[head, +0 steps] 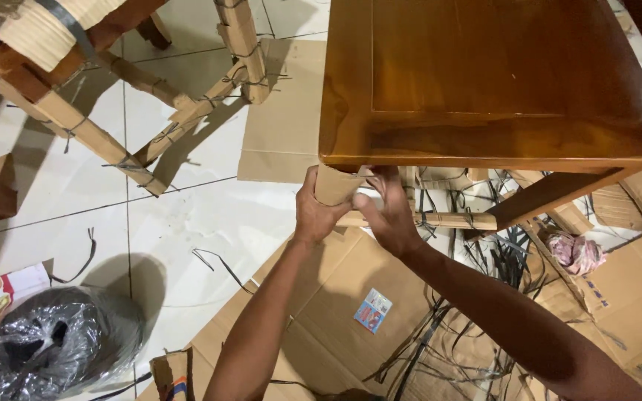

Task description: Wrapping wooden chair legs with protective cardboard and securing them with plastic ties

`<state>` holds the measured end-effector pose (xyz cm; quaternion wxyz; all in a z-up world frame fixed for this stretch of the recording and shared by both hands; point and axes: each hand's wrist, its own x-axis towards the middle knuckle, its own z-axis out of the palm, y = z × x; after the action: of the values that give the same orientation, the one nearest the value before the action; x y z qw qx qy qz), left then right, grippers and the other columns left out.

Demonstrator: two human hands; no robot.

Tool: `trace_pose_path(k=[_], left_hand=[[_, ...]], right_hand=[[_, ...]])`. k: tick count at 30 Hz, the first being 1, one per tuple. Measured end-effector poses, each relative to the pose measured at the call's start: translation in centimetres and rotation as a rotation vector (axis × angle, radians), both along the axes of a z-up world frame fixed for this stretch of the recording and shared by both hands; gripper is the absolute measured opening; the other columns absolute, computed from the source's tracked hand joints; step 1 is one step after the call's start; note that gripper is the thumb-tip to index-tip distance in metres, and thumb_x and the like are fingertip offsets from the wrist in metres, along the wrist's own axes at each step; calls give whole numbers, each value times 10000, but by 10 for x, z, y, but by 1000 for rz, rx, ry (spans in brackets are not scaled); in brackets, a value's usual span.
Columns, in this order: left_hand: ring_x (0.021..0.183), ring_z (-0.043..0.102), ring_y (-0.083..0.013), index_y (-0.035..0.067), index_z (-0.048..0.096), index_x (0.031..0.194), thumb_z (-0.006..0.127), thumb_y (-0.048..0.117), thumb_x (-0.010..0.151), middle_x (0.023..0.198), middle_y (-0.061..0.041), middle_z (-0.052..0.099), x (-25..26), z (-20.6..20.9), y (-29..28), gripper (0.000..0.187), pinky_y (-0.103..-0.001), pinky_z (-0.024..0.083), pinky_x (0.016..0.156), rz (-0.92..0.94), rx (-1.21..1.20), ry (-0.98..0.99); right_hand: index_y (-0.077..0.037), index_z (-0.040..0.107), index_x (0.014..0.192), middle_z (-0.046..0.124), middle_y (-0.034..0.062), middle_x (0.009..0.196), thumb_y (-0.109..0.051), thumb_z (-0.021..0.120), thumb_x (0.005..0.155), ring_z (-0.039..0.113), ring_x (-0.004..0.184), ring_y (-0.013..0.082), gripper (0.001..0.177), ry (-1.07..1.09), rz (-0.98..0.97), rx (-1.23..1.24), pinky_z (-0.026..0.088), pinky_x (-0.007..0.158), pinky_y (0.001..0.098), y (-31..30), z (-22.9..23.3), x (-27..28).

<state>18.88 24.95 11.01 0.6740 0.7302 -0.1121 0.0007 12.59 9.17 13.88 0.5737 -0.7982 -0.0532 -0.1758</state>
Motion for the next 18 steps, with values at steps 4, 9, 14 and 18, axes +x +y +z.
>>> trace_pose_path(k=[4, 9, 14, 18], left_hand=[[959, 671, -203, 203, 627, 1159, 958, 154, 565, 971, -81, 734, -8, 15, 1, 681, -471, 522, 906, -28, -120, -37], [917, 641, -180, 201, 616, 1126, 961, 192, 579, 940, -61, 719, -1, 18, 1, 647, -448, 509, 875, -51, -119, 3], [916, 656, -202, 196, 610, 1095, 909, 153, 589, 930, -68, 718, -5, 16, 0, 589, -456, 510, 903, -20, -126, -51], [915, 685, -283, 171, 601, 1110, 911, 175, 581, 942, -122, 723, -7, 17, -3, 613, -495, 510, 891, 33, -98, -70]], right_hand=[[4, 456, 1392, 601, 197, 1307, -163, 791, 883, 573, 1292, 350, 631, -2, -57, 41, 406, 1136, 545, 7, -3, 21], [81, 614, 1264, 703, 198, 1164, -237, 905, 808, 659, 1163, 278, 627, 223, -55, 261, 514, 1066, 480, 49, 67, 30], [74, 696, 1203, 731, 246, 1159, -238, 918, 764, 702, 1147, 287, 583, 425, -21, 251, 529, 1053, 471, 64, 111, 23], [13, 770, 1139, 761, 160, 1160, -250, 856, 804, 657, 1108, 164, 435, 564, 27, 337, 523, 1067, 385, 59, 123, 16]])
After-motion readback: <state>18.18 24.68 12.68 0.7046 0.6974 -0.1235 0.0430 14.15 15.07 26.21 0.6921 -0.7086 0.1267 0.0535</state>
